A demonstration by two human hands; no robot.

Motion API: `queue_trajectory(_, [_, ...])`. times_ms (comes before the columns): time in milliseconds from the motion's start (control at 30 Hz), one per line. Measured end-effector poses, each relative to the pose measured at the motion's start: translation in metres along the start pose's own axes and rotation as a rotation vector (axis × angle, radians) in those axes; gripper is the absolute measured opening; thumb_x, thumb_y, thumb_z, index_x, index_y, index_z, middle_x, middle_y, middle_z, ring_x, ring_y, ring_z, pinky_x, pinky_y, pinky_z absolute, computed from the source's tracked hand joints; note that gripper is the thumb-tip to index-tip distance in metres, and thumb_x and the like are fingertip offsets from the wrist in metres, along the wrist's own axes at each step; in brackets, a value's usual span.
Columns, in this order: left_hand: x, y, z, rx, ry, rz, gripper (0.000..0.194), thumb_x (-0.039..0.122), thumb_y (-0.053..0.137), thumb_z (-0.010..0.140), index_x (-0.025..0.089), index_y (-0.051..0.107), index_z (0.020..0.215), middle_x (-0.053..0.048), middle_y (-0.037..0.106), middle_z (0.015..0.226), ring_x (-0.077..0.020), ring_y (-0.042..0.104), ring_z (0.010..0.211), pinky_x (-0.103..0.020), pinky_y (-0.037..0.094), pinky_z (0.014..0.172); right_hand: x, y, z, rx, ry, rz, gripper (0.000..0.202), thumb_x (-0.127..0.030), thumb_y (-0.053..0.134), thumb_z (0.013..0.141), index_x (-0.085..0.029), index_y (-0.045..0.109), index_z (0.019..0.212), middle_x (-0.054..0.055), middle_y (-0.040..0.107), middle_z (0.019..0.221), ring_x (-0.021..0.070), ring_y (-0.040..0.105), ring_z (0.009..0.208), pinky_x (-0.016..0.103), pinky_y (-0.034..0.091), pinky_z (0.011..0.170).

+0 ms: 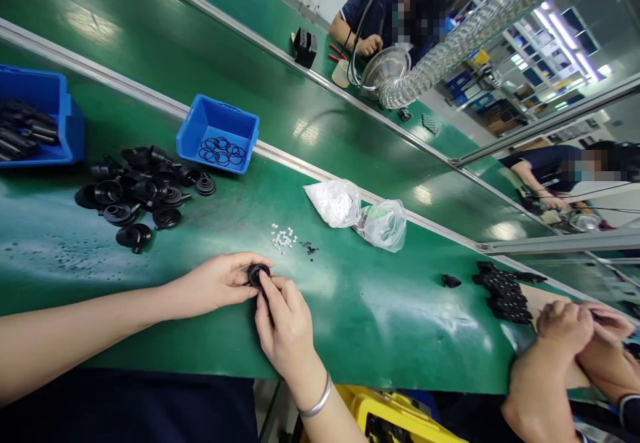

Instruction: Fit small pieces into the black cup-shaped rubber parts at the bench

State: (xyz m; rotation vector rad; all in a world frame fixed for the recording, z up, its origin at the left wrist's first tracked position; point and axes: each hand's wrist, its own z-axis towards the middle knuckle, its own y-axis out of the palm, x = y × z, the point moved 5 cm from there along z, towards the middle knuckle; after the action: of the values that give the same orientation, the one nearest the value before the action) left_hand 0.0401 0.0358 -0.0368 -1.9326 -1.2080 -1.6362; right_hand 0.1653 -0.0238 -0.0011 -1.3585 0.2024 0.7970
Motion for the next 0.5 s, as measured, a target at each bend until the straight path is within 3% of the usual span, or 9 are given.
queue_trajectory(267, [0.005,0.002,-0.002,-0.048,-0.015,-0.045,0.046,0.019,0.066,0.072,0.018,0.055,0.116,-0.007,0.068,0.109,-0.0253,0.063,0.105,-0.038,0.049,0.092,-0.004,0.001,0.001,-0.063,-0.071,-0.174,0.055,-0.011,0.045,0.09,-0.024,0.036,0.143,0.012,0.057,0.105,0.0233,0.058,0.093,0.038,0.053,0.076])
queue_trajectory(433, [0.015,0.009,-0.006,-0.104,0.008,-0.153,0.034,0.027,0.059,0.083,0.015,0.056,0.116,-0.011,0.062,0.118,-0.025,0.063,0.107,-0.04,0.049,0.094,0.0,-0.023,0.001,0.189,0.048,0.034,0.05,-0.01,0.046,0.09,-0.023,0.039,0.138,0.01,0.056,0.1,0.0197,0.058,0.087,0.035,0.054,0.076])
queue_trajectory(500, [0.016,0.011,-0.006,-0.104,0.006,-0.138,0.032,0.029,0.056,0.086,0.015,0.057,0.114,-0.011,0.061,0.119,-0.0249,0.063,0.106,-0.041,0.05,0.093,0.0,-0.026,0.0,0.206,0.079,0.057,0.052,-0.012,0.048,0.089,-0.022,0.036,0.14,0.008,0.055,0.095,0.0185,0.057,0.081,0.034,0.054,0.073])
